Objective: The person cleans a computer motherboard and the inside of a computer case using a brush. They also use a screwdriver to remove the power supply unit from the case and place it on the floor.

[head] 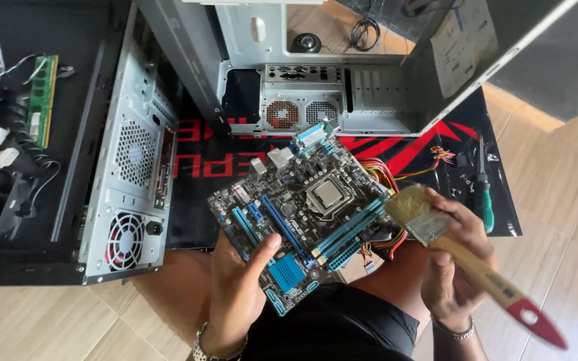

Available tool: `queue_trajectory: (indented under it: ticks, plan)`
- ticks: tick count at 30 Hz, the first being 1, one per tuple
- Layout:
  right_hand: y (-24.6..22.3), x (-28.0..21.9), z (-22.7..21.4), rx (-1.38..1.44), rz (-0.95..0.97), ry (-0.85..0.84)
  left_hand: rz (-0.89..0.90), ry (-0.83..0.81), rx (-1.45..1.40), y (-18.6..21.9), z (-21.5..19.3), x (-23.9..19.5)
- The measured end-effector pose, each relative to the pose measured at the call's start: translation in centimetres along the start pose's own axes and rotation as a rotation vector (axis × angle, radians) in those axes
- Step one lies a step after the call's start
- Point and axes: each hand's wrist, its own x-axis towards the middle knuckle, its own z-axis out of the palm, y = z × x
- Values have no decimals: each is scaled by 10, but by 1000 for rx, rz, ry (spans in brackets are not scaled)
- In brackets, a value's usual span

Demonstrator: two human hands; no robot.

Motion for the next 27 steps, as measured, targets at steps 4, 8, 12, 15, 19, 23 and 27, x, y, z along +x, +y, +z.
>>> queue_trajectory:
  ticks: [4, 8, 12, 15, 19, 23, 27]
  plan:
    - [-8, 6, -6, 71, 65, -22, 1048, -139, 588, -81, -17, 28]
    - [-17, 13, -7, 117, 209, -54, 547, -172, -200, -90, -9, 30]
    - [-20, 19, -6, 33, 196, -140, 1143, -97, 361, -140, -20, 54]
    - [-18, 17, -3, -355, 48, -159, 741, -360, -336, -124, 0, 34]
    - [-38, 12, 2, -345, 42, -229, -45, 123, -426, -101, 8, 17]
    - [-29, 0, -18, 121, 355, -429, 1312, -81, 539, -146, -16, 43]
    - [-26, 6, -13, -217, 193, -164, 1287, -23, 655, -158, -16, 40]
